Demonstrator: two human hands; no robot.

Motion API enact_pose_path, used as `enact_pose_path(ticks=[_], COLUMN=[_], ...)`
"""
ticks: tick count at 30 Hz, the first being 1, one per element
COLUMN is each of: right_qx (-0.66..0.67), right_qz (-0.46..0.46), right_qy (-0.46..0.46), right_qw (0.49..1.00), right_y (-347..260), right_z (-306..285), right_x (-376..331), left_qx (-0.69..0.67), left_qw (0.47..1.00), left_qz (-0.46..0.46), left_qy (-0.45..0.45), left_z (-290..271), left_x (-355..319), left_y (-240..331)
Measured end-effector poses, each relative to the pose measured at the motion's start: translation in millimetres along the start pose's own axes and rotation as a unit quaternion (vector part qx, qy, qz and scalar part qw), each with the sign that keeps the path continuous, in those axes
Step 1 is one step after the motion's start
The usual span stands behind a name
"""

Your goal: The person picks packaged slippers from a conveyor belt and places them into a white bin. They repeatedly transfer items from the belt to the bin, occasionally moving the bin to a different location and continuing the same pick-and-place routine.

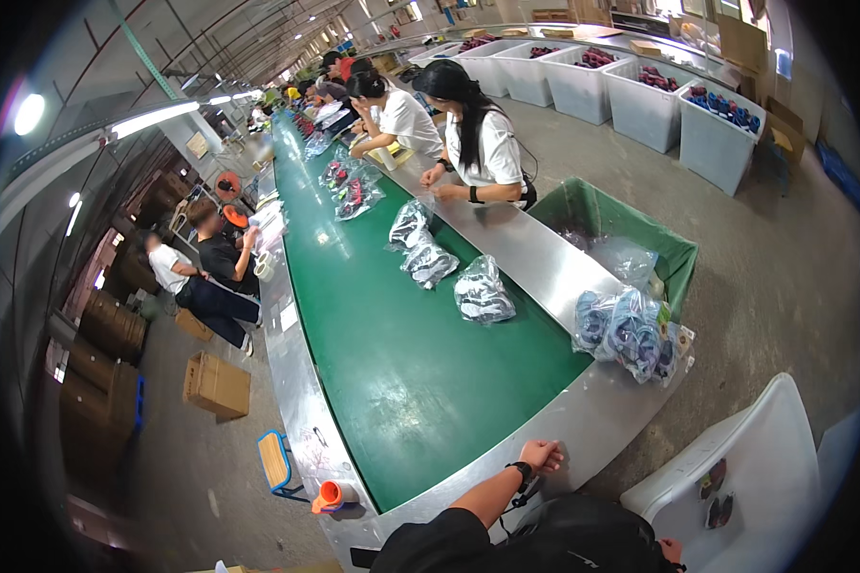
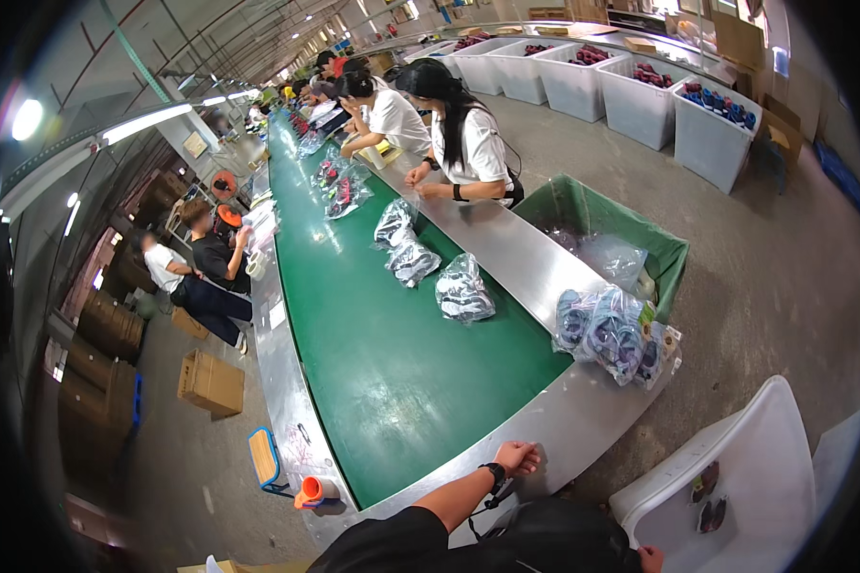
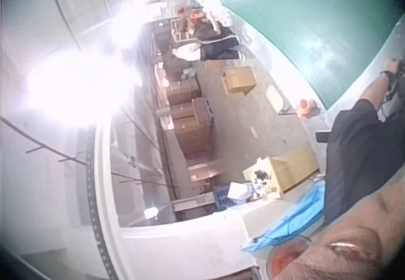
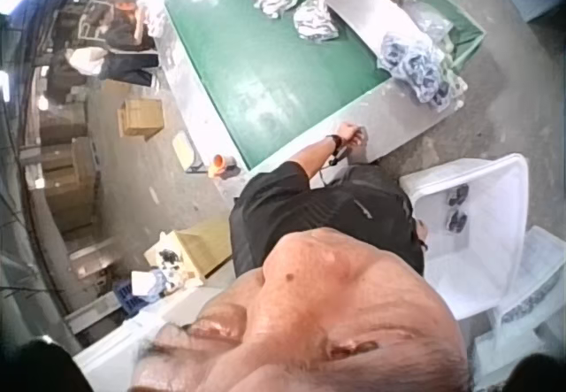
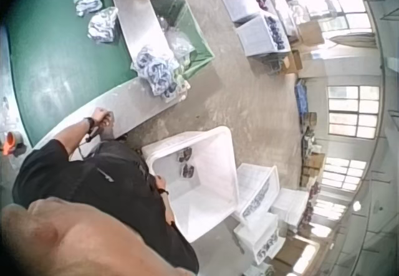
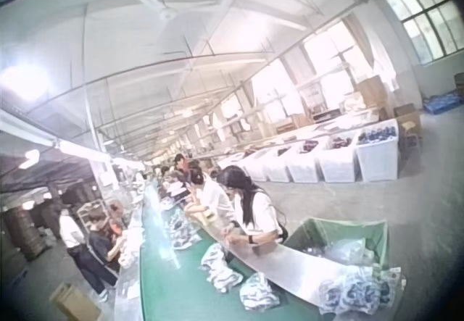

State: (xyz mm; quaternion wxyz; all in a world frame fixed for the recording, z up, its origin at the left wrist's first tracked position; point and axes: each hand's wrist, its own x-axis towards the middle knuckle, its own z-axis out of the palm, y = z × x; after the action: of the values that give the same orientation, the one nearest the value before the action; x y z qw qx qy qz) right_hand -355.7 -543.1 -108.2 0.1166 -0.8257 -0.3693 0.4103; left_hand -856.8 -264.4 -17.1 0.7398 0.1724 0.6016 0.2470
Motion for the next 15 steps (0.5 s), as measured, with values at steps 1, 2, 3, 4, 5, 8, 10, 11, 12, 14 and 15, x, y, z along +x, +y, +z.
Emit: enact_pose_path(ticks=[1,2,3,4,5,8,10,11,12,14,15], right_qx=[0.01,0.021,0.029,0.034,0.039,0.046,0.049,0.05,0.05,0.052,0.053], right_qz=[-0.006,-0.011,-0.015,-0.017,-0.019,-0.021,-0.021,-0.022,-0.022,-0.023,-0.023], right_qy=[-0.004,-0.008,-0.012,-0.014,-0.018,-0.023,-0.026,-0.026,-0.028,-0.028,-0.03], right_qw=[1.0,1.0,0.999,0.999,0.999,0.998,0.998,0.998,0.998,0.998,0.998], right_y=[2.3,2.4,1.1,-1.9,-5.9,-17.9,-23.0,-24.3,-25.2,-26.0,-26.0], right_z=[0.2,0.4,-1.1,-2.8,-4.1,-10.6,-12.8,-14.3,-15.2,-16.9,-17.2], right_x=[4.6,6.1,7.6,8.2,6.3,3.6,1.5,1.2,0.2,-0.1,-0.8], left_qx=[0.0,0.004,0.0,-0.001,0.003,-0.001,0.007,0.014,0.009,0.006,0.005], left_qw=[1.0,1.0,1.0,1.0,1.0,1.0,1.0,1.0,1.0,1.0,1.0], left_qz=[0.002,0.002,0.004,0.003,0.001,0.002,0.006,0.011,0.007,0.006,0.006], left_qy=[0.0,0.004,0.002,0.003,0.005,0.005,0.005,0.006,0.002,-0.002,-0.003], left_z=[-0.3,-0.6,-0.7,-0.9,-1.0,-1.6,-1.9,-1.9,-1.8,-2.2,-2.3], left_x=[0.4,0.6,1.4,2.0,2.0,1.6,0.6,0.1,-0.8,-1.0,-1.0], left_y=[-0.6,-0.9,-1.8,-2.4,-2.8,-2.7,-1.8,-1.7,-1.5,-1.2,-1.4])
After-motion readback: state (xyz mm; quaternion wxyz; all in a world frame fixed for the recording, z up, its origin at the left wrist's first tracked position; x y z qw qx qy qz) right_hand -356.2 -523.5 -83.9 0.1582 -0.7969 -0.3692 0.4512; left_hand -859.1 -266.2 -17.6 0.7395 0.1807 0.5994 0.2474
